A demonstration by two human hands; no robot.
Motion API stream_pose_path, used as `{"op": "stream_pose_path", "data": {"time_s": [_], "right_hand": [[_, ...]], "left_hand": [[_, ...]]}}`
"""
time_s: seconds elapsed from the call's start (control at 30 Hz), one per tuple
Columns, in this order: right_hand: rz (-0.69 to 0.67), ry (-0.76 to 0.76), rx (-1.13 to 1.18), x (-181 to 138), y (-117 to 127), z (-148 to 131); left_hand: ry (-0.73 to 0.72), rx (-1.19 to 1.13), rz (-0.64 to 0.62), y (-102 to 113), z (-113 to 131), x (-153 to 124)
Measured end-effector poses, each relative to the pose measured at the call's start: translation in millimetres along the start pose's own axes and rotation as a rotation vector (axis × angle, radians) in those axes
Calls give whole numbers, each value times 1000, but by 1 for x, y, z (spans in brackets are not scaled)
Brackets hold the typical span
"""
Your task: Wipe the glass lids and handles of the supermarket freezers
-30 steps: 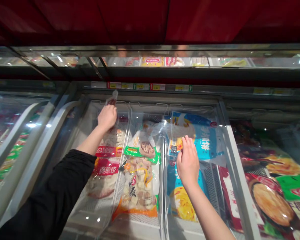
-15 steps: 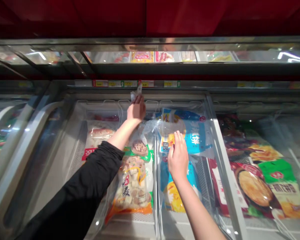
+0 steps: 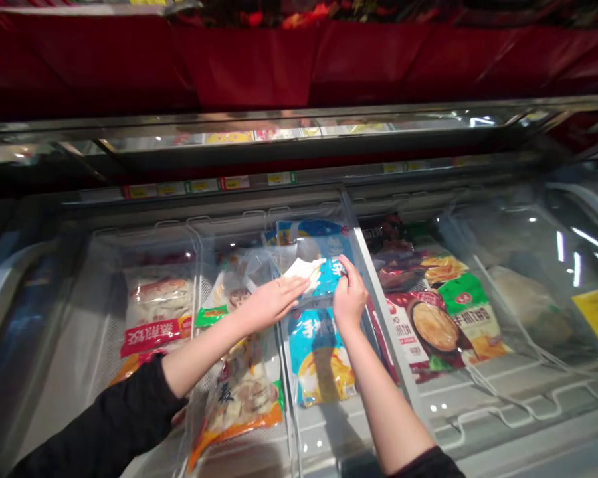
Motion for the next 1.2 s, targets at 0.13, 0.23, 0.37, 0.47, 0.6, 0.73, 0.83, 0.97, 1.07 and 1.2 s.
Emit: {"op": "stream_pose_path", "data": {"time_s": [0.13,0.23,0.37,0.47,0.6,0.73,0.83,0.97,1.07,1.2], "right_hand": [[-94,161,-272,41,21,18],[-124,231,-361,48,20,30],[-134,301,-375,42,15,31],[-146,318,-343,41,16,28],[-109,267,-229,45,25,30],[-36,168,-90,48,37,36],[4,98,-24,47,44,42],[3,73,20,45,47,43],[-19,97,11,45,45,40],[-32,155,-53,45,42,34]], "left_hand": [[-33,24,-44,-7,19,-10],[20,35,-51,-3,-13,23],[233,79,21,11,-99,92],[334,92,39,14,-160,147],[448,97,110,10,-202,201],[336,88,128,-13,-148,215],[126,64,68,-33,-62,197],[4,95,5,-44,2,165],[10,114,-18,-39,-17,174],[247,155,23,-18,-97,220]]}}
Point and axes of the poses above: each hand's wrist, its own x-axis towards the middle knuckle, its own y-axis out of the back of the hand, z = x × y, the point moved 7 cm from there along x, towards the middle knuckle, and after that the axes turned 13 degrees about -y, right-handed, at the moved point
